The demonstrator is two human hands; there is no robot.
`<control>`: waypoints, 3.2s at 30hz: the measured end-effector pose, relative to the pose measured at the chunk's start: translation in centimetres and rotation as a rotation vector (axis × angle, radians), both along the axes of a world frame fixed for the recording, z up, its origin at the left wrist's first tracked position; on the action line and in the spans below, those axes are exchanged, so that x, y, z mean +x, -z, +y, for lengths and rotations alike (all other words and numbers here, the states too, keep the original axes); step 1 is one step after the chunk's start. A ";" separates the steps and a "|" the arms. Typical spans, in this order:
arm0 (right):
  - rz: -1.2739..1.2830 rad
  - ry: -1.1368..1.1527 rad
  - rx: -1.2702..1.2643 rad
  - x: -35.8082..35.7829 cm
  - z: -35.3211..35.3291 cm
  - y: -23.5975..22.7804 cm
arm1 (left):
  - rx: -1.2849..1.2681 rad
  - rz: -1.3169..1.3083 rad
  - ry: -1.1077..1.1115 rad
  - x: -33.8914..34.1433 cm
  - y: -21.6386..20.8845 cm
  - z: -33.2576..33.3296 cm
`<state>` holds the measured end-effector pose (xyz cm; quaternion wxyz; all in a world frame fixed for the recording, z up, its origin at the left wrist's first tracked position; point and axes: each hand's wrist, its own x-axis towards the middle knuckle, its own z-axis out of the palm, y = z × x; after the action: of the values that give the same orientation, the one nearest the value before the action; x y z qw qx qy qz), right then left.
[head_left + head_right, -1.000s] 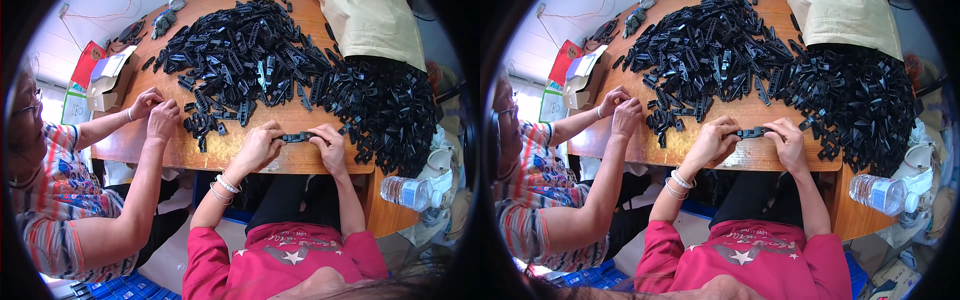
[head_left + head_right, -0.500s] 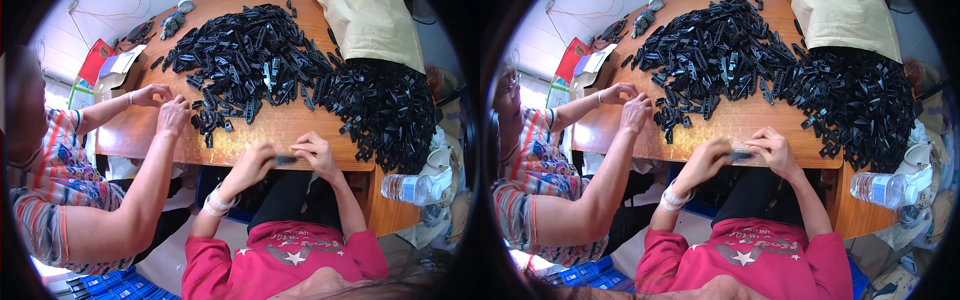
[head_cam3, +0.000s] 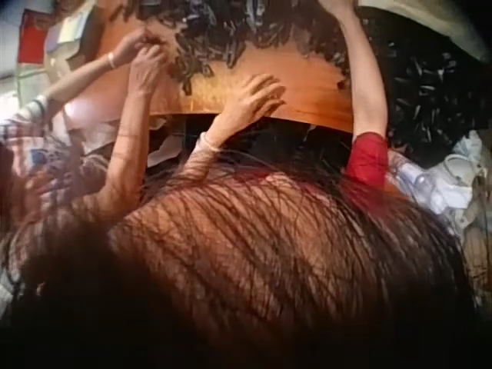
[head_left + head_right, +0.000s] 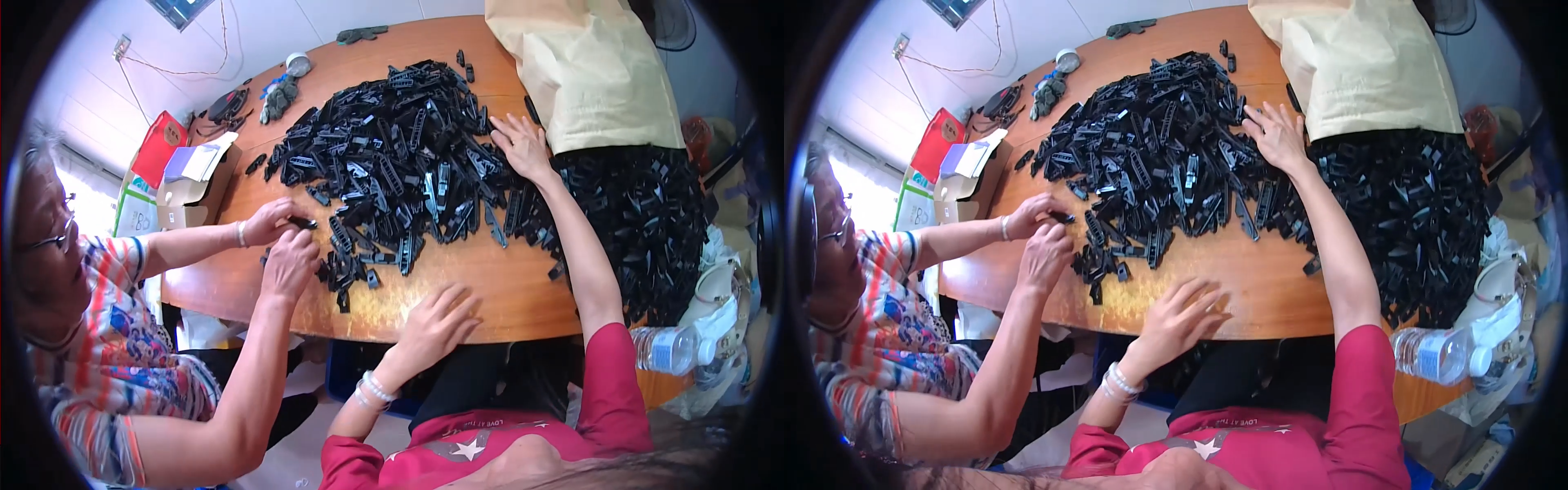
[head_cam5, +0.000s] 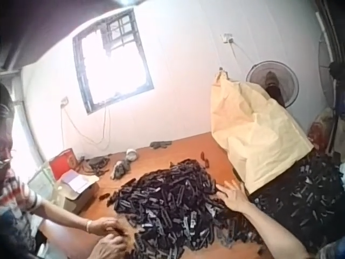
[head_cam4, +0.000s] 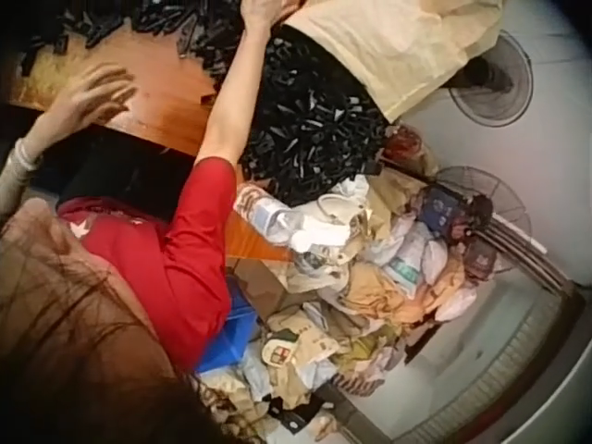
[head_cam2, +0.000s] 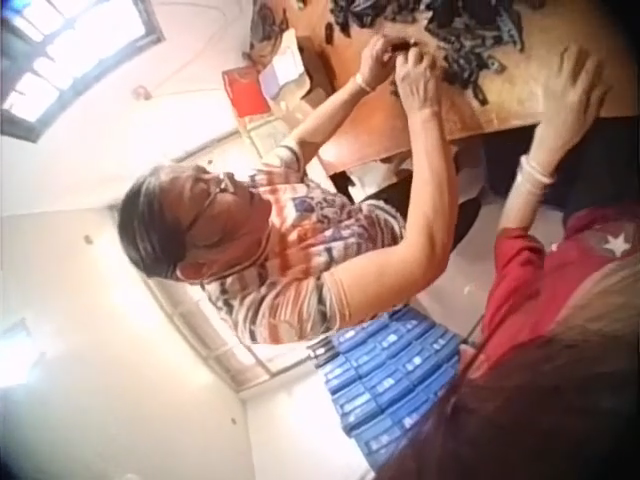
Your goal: Sorting and inspecting small black plastic mechanical components at a workbench.
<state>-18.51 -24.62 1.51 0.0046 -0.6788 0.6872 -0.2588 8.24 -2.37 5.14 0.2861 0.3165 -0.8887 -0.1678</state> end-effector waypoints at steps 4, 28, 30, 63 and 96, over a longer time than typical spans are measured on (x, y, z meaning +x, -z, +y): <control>-0.074 -0.276 0.017 1.8 -1.9 2.3 | -0.184 -0.189 0.002 -4.5 2.1 -5.9; 0.318 0.201 -0.013 -3.1 -9.0 3.8 | -0.168 -0.053 -0.086 -3.0 3.6 -3.7; 0.283 0.066 -0.058 -2.0 -8.0 3.4 | -0.181 -0.022 -0.061 -2.9 3.9 -3.7; -0.456 0.155 -0.094 1.0 26.4 -2.0 | 0.280 0.192 -0.766 8.3 46.3 12.9; -0.234 0.016 -0.100 2.9 29.4 0.2 | 0.288 0.037 -0.224 -4.1 2.2 3.4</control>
<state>-15.59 4.74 1.34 0.0488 -0.6381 0.6735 -0.3700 4.11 0.99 2.98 0.2711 0.4480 -0.8093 -0.2662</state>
